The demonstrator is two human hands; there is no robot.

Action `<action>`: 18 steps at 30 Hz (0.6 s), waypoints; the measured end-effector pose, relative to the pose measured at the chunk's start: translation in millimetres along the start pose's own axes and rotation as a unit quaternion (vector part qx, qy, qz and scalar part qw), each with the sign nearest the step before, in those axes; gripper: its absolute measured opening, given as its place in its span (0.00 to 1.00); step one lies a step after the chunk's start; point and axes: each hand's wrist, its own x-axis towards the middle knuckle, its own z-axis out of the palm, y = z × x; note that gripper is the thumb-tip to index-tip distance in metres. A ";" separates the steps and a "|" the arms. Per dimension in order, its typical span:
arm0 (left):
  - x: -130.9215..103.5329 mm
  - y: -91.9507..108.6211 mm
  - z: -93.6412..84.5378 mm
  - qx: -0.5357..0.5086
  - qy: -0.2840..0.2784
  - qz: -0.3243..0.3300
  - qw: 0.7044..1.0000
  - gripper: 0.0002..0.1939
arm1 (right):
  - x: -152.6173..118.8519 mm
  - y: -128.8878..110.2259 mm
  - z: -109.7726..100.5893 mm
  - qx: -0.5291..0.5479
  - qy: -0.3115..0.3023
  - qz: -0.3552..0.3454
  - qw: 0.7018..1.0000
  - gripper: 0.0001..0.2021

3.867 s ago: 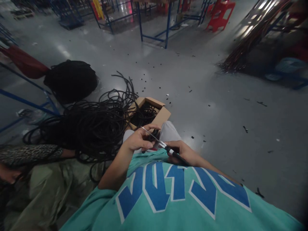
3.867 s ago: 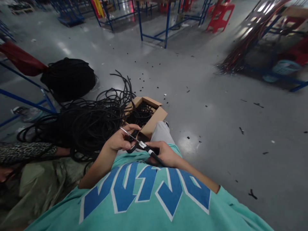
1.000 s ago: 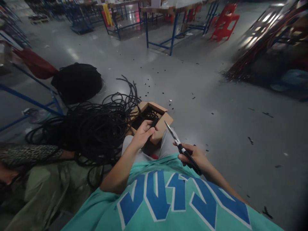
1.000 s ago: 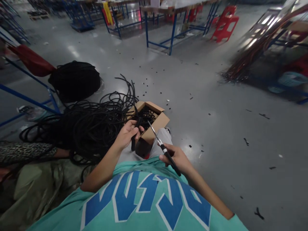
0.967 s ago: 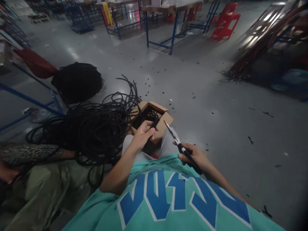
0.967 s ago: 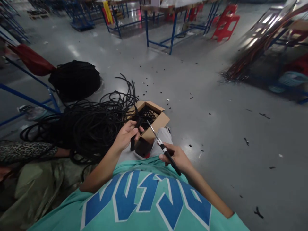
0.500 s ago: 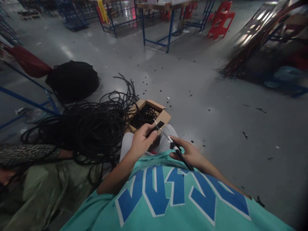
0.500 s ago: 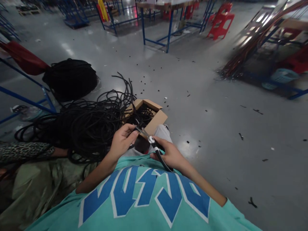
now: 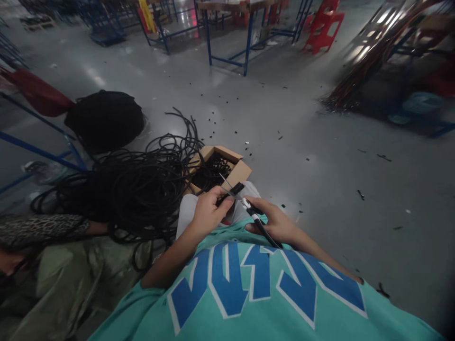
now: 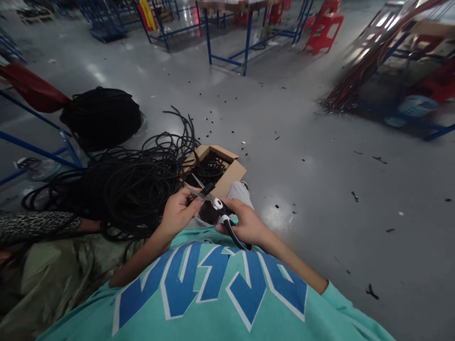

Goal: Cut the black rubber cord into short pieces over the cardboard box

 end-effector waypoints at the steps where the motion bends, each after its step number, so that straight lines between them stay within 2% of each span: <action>1: -0.2 -0.5 -0.2 -0.002 -0.004 -0.005 1.000 0.07 | -0.2 0.1 0.0 -0.003 0.000 0.002 1.000 0.29; 9: -1.5 2.8 -1.1 -0.087 -0.030 -0.051 0.994 0.09 | -3.2 -1.1 2.2 0.029 0.009 -0.002 1.000 0.24; 14: -1.5 12.7 -2.0 -0.188 -0.039 -0.105 0.976 0.12 | -5.0 -3.3 3.6 0.049 0.018 0.006 0.999 0.22; 18: 0.4 12.4 -1.7 -0.259 -0.048 -0.123 0.957 0.15 | -6.6 -7.4 4.9 0.068 0.014 0.015 0.997 0.18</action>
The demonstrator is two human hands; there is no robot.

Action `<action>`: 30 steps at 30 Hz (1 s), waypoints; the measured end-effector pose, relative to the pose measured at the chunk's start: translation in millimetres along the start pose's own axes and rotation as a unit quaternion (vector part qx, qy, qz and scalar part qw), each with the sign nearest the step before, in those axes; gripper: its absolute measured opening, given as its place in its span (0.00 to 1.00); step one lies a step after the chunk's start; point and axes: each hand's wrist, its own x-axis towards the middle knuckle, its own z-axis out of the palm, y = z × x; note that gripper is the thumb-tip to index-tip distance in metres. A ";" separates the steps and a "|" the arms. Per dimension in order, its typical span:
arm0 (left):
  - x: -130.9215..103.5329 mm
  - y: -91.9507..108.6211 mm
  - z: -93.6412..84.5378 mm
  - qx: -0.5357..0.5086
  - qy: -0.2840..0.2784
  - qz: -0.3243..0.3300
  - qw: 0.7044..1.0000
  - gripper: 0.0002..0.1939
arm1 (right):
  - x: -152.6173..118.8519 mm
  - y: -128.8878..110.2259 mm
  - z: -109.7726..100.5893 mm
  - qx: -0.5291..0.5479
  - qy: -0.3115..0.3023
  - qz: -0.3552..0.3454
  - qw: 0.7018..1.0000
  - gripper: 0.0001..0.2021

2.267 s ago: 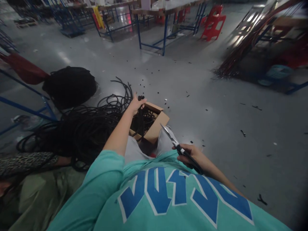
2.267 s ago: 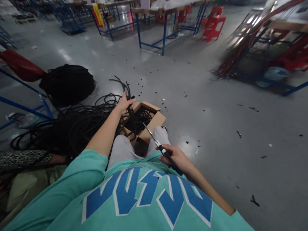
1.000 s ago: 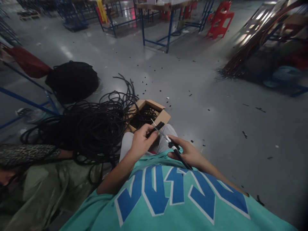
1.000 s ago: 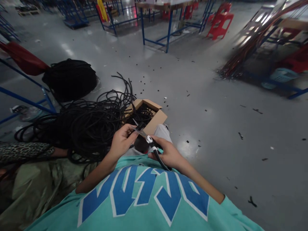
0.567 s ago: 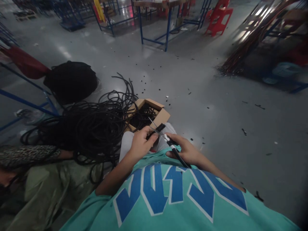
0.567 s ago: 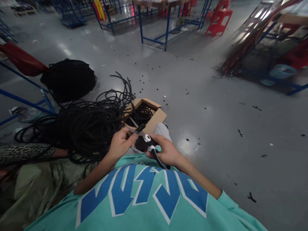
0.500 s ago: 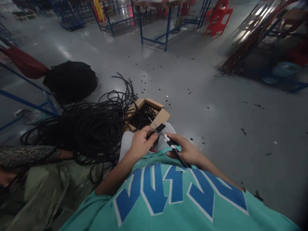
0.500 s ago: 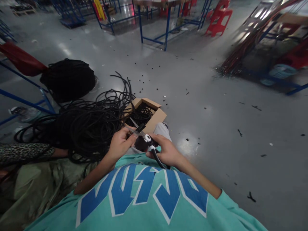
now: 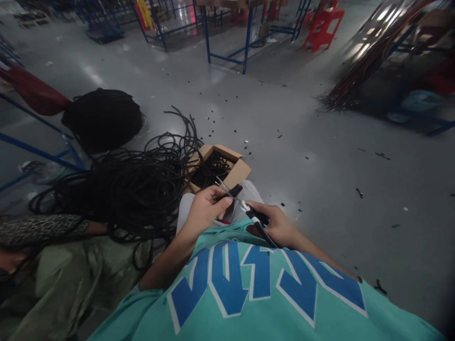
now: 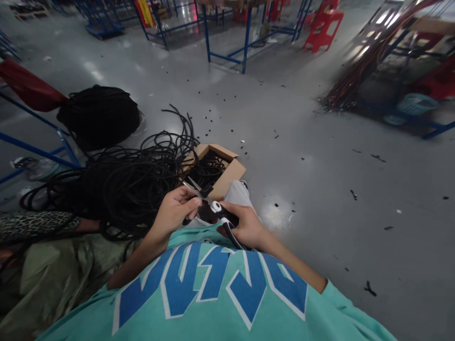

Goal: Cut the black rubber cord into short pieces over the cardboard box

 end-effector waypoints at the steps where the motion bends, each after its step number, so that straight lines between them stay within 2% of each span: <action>1: 1.1 -0.9 -1.1 -0.022 -0.006 0.003 1.000 0.16 | -0.4 -0.7 0.8 0.007 0.001 0.006 1.000 0.17; 4: 5.0 -3.8 -8.4 -0.092 -0.055 -0.001 0.994 0.20 | -1.4 -1.3 3.7 0.034 -0.007 0.024 0.999 0.17; 8: 12.6 -8.4 -26.2 -0.110 -0.233 -0.069 0.964 0.37 | -1.4 0.3 7.0 0.088 -0.056 0.019 0.994 0.20; 10: 17.8 -10.9 -34.4 -0.086 -0.311 -0.088 0.943 0.36 | -0.9 1.9 8.5 0.115 -0.077 0.014 0.990 0.20; 12: 23.1 -12.0 -39.8 -0.054 -0.344 -0.085 0.934 0.32 | -0.4 3.6 10.2 0.138 -0.087 0.012 0.987 0.19; 16: 30.2 -7.1 -43.9 0.043 -0.351 -0.054 0.934 0.25 | -0.6 7.1 14.8 0.199 -0.103 0.021 0.974 0.17; 19: 32.4 -0.7 -44.4 0.128 -0.341 -0.007 0.931 0.21 | -0.9 9.1 17.6 0.239 -0.120 0.025 0.963 0.16; 23: 33.1 3.3 -43.3 0.181 -0.323 0.052 0.927 0.19 | -0.2 8.3 18.4 0.244 -0.123 0.035 0.961 0.16; 30: 30.2 7.9 -41.8 0.188 -0.332 0.037 0.924 0.20 | -0.4 4.2 16.7 0.233 -0.124 0.045 0.963 0.16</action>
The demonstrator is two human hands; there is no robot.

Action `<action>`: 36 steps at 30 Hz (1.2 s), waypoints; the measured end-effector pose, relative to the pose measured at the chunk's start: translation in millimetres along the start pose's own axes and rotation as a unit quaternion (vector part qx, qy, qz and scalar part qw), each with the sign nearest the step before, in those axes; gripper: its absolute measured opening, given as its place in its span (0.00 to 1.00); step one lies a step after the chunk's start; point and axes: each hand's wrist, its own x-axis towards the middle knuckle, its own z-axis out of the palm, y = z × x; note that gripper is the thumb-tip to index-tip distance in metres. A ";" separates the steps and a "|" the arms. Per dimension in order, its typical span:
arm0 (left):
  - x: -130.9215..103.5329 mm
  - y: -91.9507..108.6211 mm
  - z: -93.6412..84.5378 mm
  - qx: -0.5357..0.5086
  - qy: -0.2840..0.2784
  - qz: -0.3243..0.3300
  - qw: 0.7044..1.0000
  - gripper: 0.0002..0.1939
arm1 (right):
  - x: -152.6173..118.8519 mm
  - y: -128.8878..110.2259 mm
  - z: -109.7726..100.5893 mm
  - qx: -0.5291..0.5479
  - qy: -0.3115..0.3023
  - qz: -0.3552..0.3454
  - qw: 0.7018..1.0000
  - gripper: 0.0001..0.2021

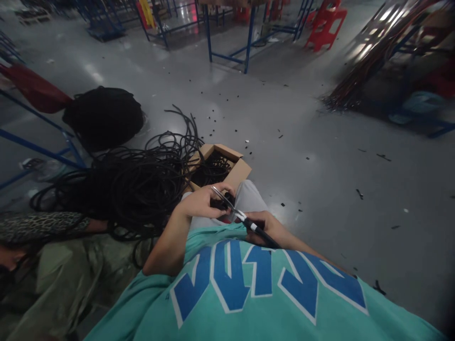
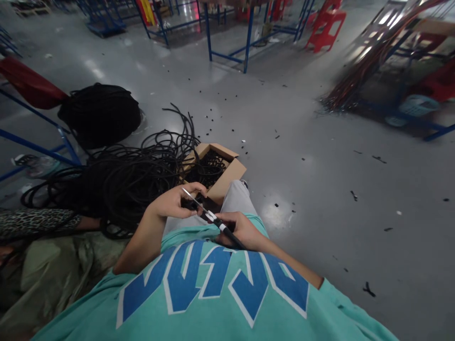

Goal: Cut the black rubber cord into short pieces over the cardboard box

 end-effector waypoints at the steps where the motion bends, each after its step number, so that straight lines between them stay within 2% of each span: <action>1: 0.3 1.0 1.0 0.004 0.005 -0.005 1.000 0.20 | 0.1 0.7 -0.7 0.000 0.001 -0.001 1.000 0.15; 3: 2.3 2.1 5.3 0.014 0.042 -0.010 0.999 0.19 | 0.5 3.0 -2.8 -0.004 0.013 -0.008 1.000 0.15; 7: 11.1 -2.6 24.5 0.020 0.163 -0.033 0.986 0.16 | 2.3 7.3 -6.3 -0.006 0.056 -0.026 0.998 0.13; 11: 21.2 -13.5 45.9 -0.018 0.265 -0.057 0.962 0.16 | 4.3 8.1 -5.8 0.006 0.061 -0.011 0.998 0.16; 13: 25.1 -17.9 52.2 -0.025 0.298 -0.054 0.953 0.15 | 5.4 7.0 -5.1 0.005 0.062 -0.002 0.998 0.18; 20: 31.1 -18.9 59.7 0.020 0.360 -0.056 0.931 0.05 | 8.2 2.6 -4.3 -0.009 0.073 -0.009 0.997 0.19; 25: 31.6 -20.4 59.7 0.077 0.386 -0.058 0.917 0.05 | 5.0 3.9 -4.4 -0.013 0.089 0.001 0.996 0.14; 32: 29.5 -28.8 42.6 0.147 0.407 -0.076 0.898 0.09 | 0.3 -2.0 -4.0 -0.030 0.111 0.038 0.993 0.17; 36: 31.5 -36.2 25.0 0.113 0.419 -0.069 0.898 0.08 | -3.1 2.4 -13.0 -0.014 0.143 0.076 0.987 0.22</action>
